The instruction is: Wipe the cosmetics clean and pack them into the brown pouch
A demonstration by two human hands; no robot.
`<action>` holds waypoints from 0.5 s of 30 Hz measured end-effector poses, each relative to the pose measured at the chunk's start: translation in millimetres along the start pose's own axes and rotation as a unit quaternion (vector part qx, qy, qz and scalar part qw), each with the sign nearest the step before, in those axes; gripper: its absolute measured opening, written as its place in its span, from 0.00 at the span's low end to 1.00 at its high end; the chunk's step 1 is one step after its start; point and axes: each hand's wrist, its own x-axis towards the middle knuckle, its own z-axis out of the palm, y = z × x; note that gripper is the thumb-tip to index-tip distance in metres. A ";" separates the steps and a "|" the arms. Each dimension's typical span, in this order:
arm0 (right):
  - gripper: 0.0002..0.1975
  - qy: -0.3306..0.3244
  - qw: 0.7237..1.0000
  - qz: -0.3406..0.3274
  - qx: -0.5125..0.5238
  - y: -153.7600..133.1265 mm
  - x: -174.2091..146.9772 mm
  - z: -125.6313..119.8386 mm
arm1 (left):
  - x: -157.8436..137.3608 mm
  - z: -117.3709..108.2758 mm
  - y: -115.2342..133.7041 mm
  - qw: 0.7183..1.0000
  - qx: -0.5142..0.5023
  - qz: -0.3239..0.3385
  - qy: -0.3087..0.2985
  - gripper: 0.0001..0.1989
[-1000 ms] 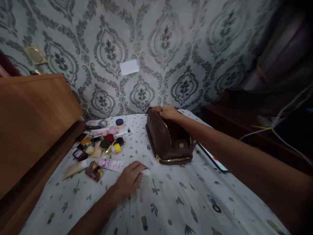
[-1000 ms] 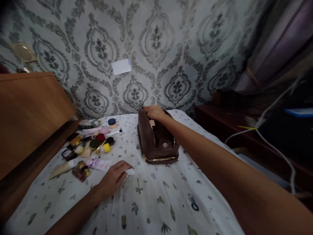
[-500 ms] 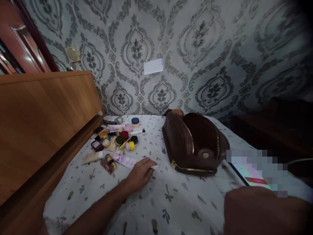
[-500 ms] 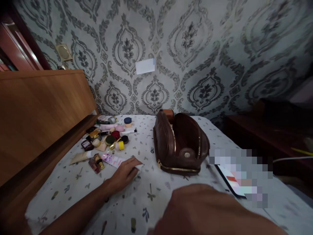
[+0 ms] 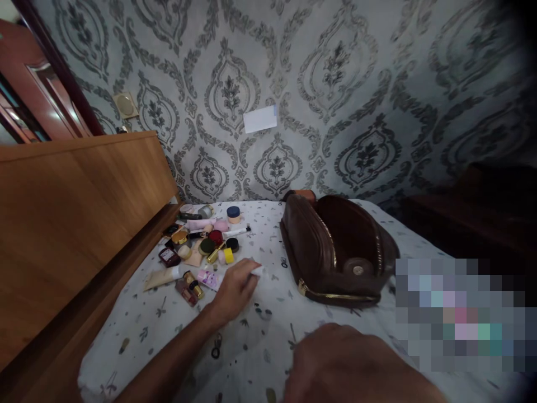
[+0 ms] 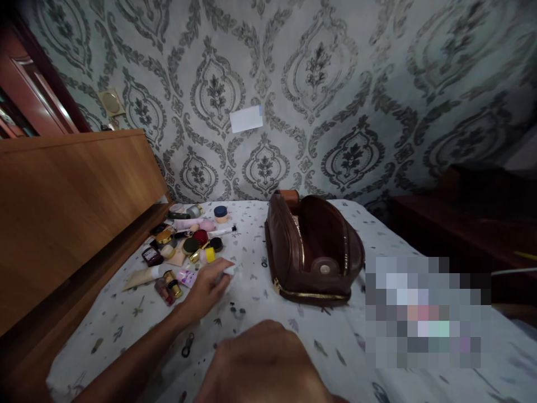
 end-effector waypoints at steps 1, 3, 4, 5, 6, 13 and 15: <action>0.29 -0.048 0.996 0.016 0.075 -1.1 8.7 -1.9 | 7.4 -6.9 -5.4 0.999 0.032 -0.005 0.006 0.09; 0.28 -0.124 0.959 0.089 0.239 5.7 23.0 5.0 | 26.0 -23.2 -23.1 0.996 0.082 -0.019 0.017 0.08; 0.31 -0.140 0.933 0.137 0.302 13.2 27.5 13.9 | 37.2 -33.0 -35.1 0.994 0.101 -0.028 0.025 0.08; 0.33 -0.136 0.909 0.192 0.343 22.8 29.6 25.5 | 49.6 -43.7 -48.7 0.991 0.124 -0.041 0.036 0.10; 0.33 -0.133 0.897 0.225 0.357 33.8 29.4 38.7 | 62.8 -55.4 -63.4 0.987 0.147 -0.053 0.046 0.12; 0.36 -0.112 0.883 0.301 0.342 89.2 4.5 93.0 | 141.9 -124.8 -171.5 0.934 0.296 -0.183 0.082 0.16; 0.36 -0.132 0.886 0.295 0.334 91.4 2.7 92.5 | 152.3 -125.2 -198.6 0.917 0.324 -0.221 0.074 0.12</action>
